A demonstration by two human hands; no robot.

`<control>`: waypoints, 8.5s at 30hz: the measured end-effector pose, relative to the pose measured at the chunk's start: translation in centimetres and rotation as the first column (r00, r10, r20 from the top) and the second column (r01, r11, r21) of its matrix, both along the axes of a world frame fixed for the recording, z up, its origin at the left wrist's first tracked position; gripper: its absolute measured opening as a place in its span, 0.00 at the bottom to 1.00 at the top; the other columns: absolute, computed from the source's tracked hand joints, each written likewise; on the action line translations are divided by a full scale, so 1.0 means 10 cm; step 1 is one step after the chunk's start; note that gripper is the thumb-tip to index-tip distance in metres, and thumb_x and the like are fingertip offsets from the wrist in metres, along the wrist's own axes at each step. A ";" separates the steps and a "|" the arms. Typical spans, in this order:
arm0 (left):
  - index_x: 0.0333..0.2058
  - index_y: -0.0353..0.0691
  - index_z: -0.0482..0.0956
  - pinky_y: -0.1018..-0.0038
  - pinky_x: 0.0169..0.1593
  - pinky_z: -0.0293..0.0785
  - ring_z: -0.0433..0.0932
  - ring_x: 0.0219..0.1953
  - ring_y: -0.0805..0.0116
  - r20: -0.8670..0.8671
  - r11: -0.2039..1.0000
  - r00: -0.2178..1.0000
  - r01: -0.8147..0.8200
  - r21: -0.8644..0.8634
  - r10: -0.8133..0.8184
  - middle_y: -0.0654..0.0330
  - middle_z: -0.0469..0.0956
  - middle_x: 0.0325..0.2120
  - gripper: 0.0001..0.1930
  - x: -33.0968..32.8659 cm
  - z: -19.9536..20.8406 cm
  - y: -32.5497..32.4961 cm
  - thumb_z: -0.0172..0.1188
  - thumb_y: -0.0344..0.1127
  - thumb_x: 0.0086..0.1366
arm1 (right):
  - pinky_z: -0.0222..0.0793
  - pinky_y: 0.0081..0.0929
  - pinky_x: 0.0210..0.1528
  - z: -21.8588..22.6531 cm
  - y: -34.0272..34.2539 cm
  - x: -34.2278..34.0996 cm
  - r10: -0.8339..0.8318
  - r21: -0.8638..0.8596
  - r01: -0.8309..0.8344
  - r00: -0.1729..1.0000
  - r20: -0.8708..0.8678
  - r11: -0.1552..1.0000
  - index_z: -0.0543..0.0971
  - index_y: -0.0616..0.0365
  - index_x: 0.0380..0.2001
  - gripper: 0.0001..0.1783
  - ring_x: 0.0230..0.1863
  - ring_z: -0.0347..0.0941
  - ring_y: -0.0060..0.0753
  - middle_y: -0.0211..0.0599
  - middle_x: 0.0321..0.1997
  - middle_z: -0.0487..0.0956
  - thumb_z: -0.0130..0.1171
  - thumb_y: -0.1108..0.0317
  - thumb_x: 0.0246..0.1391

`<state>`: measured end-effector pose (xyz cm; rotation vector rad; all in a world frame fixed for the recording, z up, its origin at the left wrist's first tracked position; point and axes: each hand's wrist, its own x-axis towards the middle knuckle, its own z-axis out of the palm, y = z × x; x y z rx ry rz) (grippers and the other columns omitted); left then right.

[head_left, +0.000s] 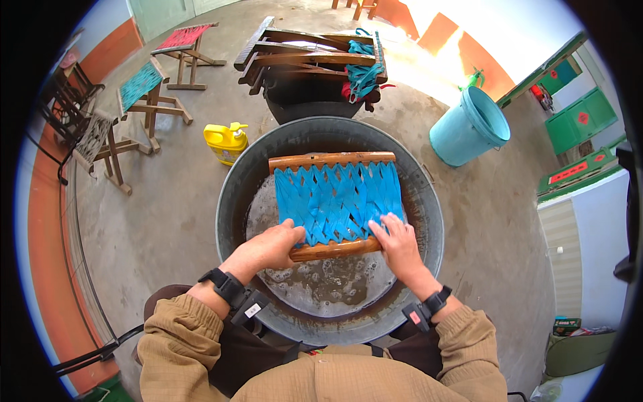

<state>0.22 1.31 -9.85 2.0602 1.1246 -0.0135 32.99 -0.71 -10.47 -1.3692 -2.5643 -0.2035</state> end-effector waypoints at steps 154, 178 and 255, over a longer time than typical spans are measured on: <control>0.58 0.32 0.68 0.59 0.50 0.81 0.81 0.47 0.54 0.352 0.405 0.208 -0.328 -0.854 0.912 0.52 0.79 0.46 0.27 0.15 -0.91 -0.15 0.64 0.40 0.67 | 0.65 0.51 0.60 0.01 0.11 -0.98 -0.077 -0.338 -0.012 0.966 -0.246 0.941 0.66 0.40 0.66 0.45 0.64 0.63 0.58 0.54 0.64 0.67 0.73 0.66 0.42; 0.56 0.38 0.72 0.64 0.35 0.81 0.85 0.31 0.63 0.294 0.702 0.663 -0.506 -0.502 0.689 0.52 0.81 0.41 0.21 -0.65 -0.65 0.94 0.50 0.46 0.73 | 0.73 0.32 0.52 0.39 0.65 -0.90 -0.380 -0.755 -0.232 0.752 -0.539 0.613 0.75 0.55 0.54 0.21 0.50 0.79 0.43 0.48 0.47 0.81 0.60 0.69 0.57; 0.42 0.42 0.83 0.70 0.30 0.78 0.83 0.32 0.67 0.025 0.680 0.685 -0.718 -0.150 0.728 0.56 0.83 0.33 0.16 -1.88 -1.23 1.85 0.73 0.38 0.56 | 0.66 0.29 0.55 -0.69 2.77 -2.77 -0.213 -0.991 -0.029 0.975 -0.056 0.128 0.78 0.52 0.57 0.24 0.50 0.72 0.28 0.31 0.48 0.80 0.62 0.77 0.56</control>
